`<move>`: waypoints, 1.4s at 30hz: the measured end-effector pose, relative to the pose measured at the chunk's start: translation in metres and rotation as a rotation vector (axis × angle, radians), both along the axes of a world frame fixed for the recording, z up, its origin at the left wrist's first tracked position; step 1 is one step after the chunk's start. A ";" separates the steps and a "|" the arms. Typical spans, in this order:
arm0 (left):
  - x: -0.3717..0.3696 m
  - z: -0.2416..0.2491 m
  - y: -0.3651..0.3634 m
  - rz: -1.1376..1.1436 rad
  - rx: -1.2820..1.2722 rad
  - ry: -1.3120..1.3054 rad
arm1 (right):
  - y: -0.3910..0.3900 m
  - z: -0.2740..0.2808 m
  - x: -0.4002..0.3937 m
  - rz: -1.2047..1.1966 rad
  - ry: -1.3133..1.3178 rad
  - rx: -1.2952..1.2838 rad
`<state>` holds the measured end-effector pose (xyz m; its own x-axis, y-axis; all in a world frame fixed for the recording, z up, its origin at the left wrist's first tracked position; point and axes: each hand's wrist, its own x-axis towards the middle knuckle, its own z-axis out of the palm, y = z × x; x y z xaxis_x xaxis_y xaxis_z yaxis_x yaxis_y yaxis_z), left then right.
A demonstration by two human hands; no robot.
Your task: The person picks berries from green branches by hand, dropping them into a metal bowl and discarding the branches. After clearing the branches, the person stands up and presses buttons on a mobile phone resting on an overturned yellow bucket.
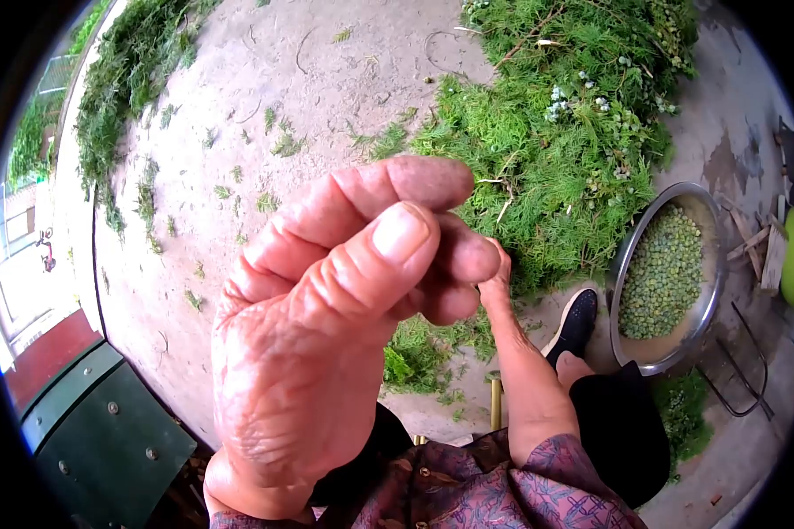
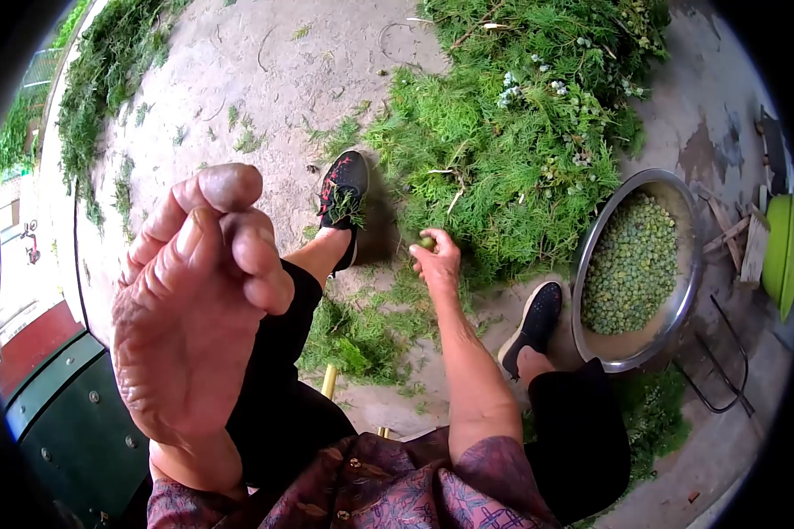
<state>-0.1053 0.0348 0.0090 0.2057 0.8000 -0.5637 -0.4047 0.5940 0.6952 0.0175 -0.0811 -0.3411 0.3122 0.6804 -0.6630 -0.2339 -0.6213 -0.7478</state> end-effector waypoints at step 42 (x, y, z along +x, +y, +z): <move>0.029 -0.007 -0.005 -0.074 0.029 0.021 | -0.083 -0.061 0.057 0.049 0.033 -0.369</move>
<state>-0.0765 0.0295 0.0020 0.2531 0.7992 -0.5451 -0.3458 0.6010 0.7206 0.0747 -0.1643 -0.4018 0.2590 0.4071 -0.8759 -0.2173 -0.8590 -0.4635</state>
